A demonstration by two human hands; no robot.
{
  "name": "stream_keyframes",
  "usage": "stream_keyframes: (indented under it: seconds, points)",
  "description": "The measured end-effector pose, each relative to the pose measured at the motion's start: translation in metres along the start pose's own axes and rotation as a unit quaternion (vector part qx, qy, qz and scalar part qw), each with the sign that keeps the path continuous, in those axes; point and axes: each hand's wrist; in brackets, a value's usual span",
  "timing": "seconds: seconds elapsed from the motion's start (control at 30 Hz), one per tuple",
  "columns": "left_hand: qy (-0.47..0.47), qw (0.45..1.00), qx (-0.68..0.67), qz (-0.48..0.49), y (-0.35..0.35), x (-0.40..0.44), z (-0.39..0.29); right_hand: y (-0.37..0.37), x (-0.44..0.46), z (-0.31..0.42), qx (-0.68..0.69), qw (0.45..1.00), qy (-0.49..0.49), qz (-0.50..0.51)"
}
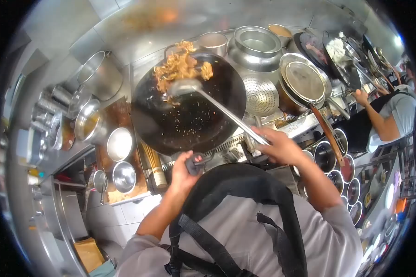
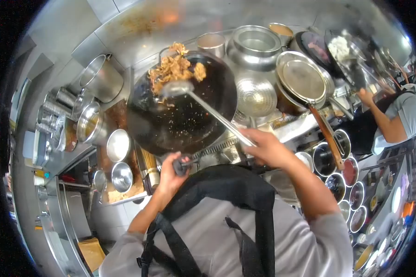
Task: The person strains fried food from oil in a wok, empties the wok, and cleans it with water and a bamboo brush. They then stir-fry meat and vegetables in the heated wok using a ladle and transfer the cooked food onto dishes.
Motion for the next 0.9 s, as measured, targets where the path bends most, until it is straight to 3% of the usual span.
stream_keyframes:
  seconds: [0.07, 0.1, 0.17, 0.27, 0.33, 0.4, 0.47, 0.5, 0.57, 0.7, 0.77, 0.87, 0.9]
  points:
    - [0.014, 1.000, -0.024, 0.014, 0.022, 0.011, -0.010, -0.027, -0.039, -0.002, 0.057, 0.987, 0.142, 0.050]
    - [0.020, 0.999, -0.038, 0.032, 0.032, 0.032, -0.014, -0.034, -0.044, -0.013, 0.079, 0.987, 0.118, 0.075]
    - [0.049, 0.998, -0.016, 0.042, 0.054, 0.066, -0.013, -0.031, -0.037, 0.006, -0.001, 0.988, 0.144, 0.049]
    - [0.047, 0.996, -0.034, 0.070, 0.029, 0.122, 0.001, 0.003, 0.038, -0.008, -0.043, 0.998, 0.049, -0.009]
    - [0.051, 0.997, -0.012, 0.055, 0.015, 0.088, 0.012, 0.017, 0.067, -0.017, -0.058, 0.997, 0.002, -0.047]
    - [0.037, 0.999, 0.026, 0.018, -0.008, 0.040, 0.016, 0.027, 0.069, -0.021, -0.081, 0.984, -0.112, -0.115]
    - [0.018, 0.999, 0.036, -0.001, -0.002, 0.019, 0.006, 0.002, 0.016, -0.002, -0.038, 0.999, 0.015, -0.029]
    - [0.020, 1.000, 0.018, -0.008, 0.009, 0.013, -0.002, -0.014, -0.004, 0.000, -0.041, 0.999, 0.015, -0.027]
    - [0.052, 0.999, 0.000, -0.013, 0.034, 0.017, -0.011, -0.034, -0.030, -0.005, 0.051, 0.988, 0.126, 0.073]
    - [0.013, 0.996, -0.057, 0.070, 0.033, 0.116, -0.009, -0.015, 0.017, 0.000, -0.029, 0.991, 0.123, 0.048]
    - [0.017, 0.992, -0.074, 0.097, 0.022, 0.118, 0.001, 0.010, 0.074, -0.023, -0.103, 0.990, -0.072, -0.068]
    - [0.016, 1.000, 0.003, 0.025, 0.001, 0.042, 0.011, 0.021, 0.076, -0.018, -0.102, 0.980, -0.129, -0.116]
    - [-0.001, 1.000, 0.009, 0.013, -0.005, 0.027, 0.009, 0.013, 0.059, -0.013, -0.070, 0.992, -0.076, -0.078]
Point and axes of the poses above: each hand's wrist, its own x-axis towards the middle knuckle, its own y-axis out of the palm, z = x × y, and after that the axes turned 15 degrees about y, right-handed
